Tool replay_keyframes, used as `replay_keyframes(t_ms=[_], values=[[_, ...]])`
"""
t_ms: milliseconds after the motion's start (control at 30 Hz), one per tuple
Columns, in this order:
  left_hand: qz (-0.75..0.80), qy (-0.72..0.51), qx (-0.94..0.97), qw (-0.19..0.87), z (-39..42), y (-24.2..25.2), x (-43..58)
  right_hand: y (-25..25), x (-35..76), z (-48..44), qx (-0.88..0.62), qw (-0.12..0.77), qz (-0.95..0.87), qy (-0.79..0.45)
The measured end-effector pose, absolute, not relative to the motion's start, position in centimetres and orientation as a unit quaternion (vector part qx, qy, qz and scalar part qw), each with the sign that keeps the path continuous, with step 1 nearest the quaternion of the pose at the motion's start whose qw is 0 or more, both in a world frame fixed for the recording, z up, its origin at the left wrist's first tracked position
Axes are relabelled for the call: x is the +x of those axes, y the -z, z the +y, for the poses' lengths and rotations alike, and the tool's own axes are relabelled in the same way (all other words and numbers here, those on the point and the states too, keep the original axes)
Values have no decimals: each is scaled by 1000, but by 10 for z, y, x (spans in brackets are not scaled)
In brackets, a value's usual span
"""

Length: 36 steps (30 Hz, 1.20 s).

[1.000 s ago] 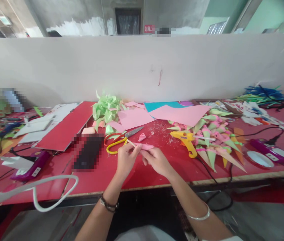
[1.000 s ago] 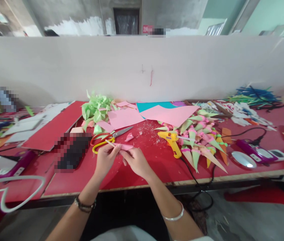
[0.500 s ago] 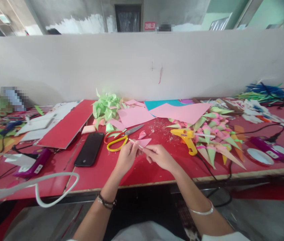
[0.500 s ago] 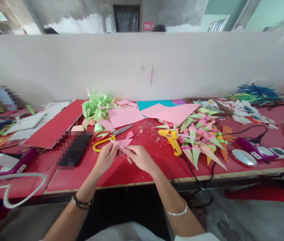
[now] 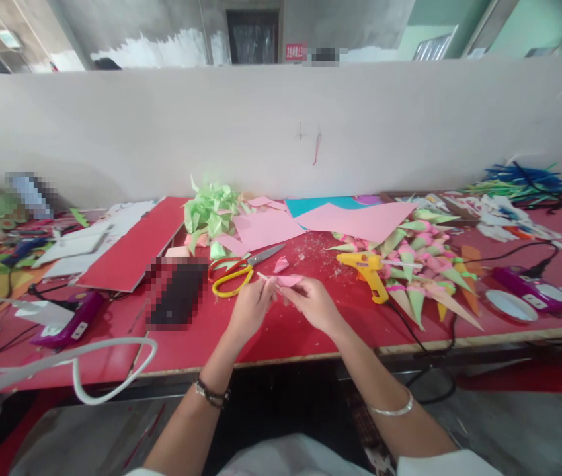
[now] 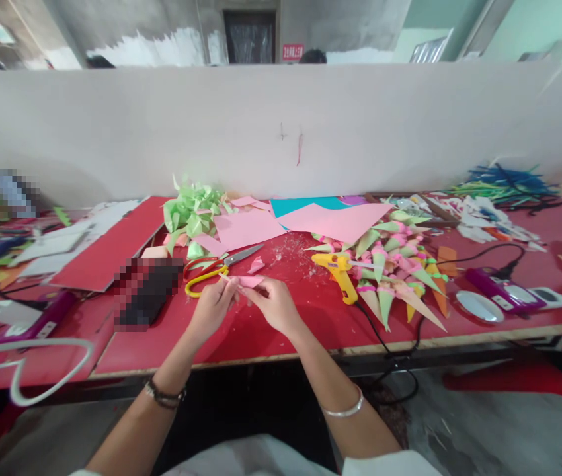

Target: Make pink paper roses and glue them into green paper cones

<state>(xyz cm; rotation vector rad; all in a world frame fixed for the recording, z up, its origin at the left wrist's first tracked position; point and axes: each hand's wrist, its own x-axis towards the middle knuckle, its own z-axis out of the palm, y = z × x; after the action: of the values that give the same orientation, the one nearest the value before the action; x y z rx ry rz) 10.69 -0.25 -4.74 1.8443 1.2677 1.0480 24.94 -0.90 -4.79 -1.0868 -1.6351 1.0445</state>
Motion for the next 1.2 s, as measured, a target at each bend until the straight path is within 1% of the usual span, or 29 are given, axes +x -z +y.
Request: replay_keyframes(t_ms=[100, 200, 267, 400, 500, 600, 700, 800, 867, 967, 1200], values=[[492, -396, 689, 357, -3, 47, 107, 46, 250, -12, -449, 423, -711, -337], [491, -393, 673, 389, -3, 46, 109, 44, 251, -15, -469, 367, -768, -237], [488, -387, 667, 409, -4, 45, 111, 44, 251, -17, -477, 325, -794, -190], [485, -372, 667, 425, -3, 47, 111, 46, 254, -18, -486, 273, -819, -139], [487, -376, 653, 441, -2, 51, 110, 47, 256, -18, -479, 257, -829, -135], [480, -371, 655, 450, 0, 51, 108, 47, 256, -19, -470, 267, -826, -158], [455, -351, 668, 472, 0, 47, 105, 46, 256, -21, -469, 315, -803, -189], [421, -346, 673, 500, 0, 44, 102, 43, 256, -24, -450, 363, -777, -248], [403, -359, 682, 493, 2, 44, 100, 41, 257, -25, -428, 378, -763, -303], [379, -367, 707, 472, 4, 47, 98, 38, 259, -26, -396, 376, -741, -390], [339, -363, 732, 467, 3, 50, 100, 38, 260, -27, -347, 329, -673, -564]])
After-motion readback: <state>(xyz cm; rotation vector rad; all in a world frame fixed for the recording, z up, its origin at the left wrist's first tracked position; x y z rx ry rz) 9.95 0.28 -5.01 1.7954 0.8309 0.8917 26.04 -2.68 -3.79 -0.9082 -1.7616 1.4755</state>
